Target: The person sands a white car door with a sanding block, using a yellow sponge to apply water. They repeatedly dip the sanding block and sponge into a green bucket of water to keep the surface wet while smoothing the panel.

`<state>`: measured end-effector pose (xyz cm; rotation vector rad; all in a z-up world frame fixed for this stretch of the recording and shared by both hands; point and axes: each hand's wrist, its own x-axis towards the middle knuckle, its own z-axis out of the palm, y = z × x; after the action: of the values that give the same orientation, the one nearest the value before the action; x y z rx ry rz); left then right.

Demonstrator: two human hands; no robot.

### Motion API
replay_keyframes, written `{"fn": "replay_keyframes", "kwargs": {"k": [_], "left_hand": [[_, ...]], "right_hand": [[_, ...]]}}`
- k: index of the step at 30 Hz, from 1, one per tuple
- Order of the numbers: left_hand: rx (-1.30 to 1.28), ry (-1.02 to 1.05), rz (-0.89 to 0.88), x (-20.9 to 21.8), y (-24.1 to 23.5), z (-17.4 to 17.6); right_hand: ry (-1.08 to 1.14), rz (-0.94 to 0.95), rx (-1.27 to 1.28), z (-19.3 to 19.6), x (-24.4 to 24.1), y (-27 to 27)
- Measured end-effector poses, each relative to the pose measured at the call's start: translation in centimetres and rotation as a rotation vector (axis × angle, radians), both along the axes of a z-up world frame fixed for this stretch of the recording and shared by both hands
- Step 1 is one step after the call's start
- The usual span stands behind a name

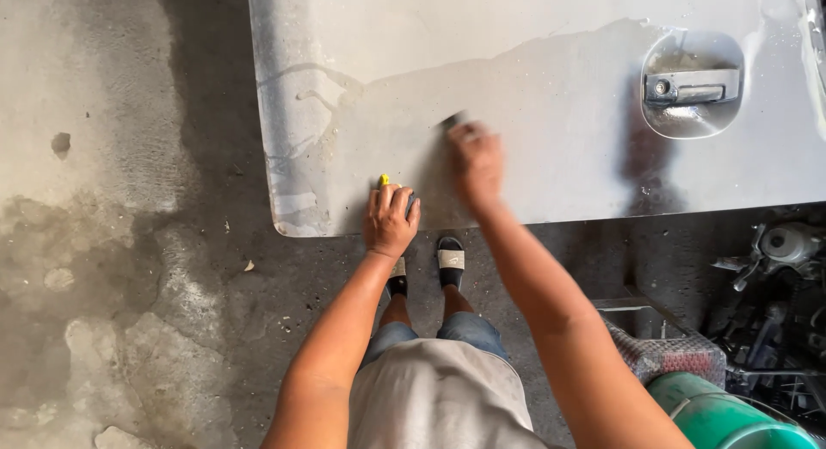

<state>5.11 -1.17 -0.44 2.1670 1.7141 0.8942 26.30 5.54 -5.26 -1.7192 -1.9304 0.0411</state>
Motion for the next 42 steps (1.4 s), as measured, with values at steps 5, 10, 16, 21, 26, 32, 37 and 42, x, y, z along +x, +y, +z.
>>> {"fn": "replay_keyframes", "kwargs": {"k": [5, 10, 16, 21, 26, 32, 37, 42], "left_hand": [[-0.027, -0.028, -0.09, -0.6, -0.2, 1.3], [-0.019, -0.04, -0.07, -0.5, -0.1, 0.9], [-0.072, -0.03, -0.057, -0.9, -0.6, -0.1], [-0.044, 0.198, 0.002, -1.8, -0.8, 2.6], [-0.223, 0.208, -0.01, -1.5, -0.6, 1.9], [-0.3, 0.271, -0.249, -3.4, -0.4, 1.3], [-0.23, 0.227, -0.367, -5.1, -0.2, -1.1], [-0.193, 0.136, -0.331, -5.5, -0.2, -2.1]], "right_hand": [[-0.143, 0.401, -0.116, 5.7, -0.3, -2.6], [-0.1, -0.298, 0.022, 3.8, 8.7, 3.5], [0.131, -0.054, 0.034, 2.7, -2.9, 3.0], [-0.029, 0.379, -0.16, 9.2, -1.1, 0.5], [-0.049, -0.161, -0.041, 6.1, 10.4, 1.8], [0.04, -0.127, 0.06, 1.6, 0.8, 1.2], [0.046, 0.29, -0.176, 8.1, -2.9, -1.4], [-0.026, -0.487, -0.086, 6.3, 6.5, 2.0]]}}
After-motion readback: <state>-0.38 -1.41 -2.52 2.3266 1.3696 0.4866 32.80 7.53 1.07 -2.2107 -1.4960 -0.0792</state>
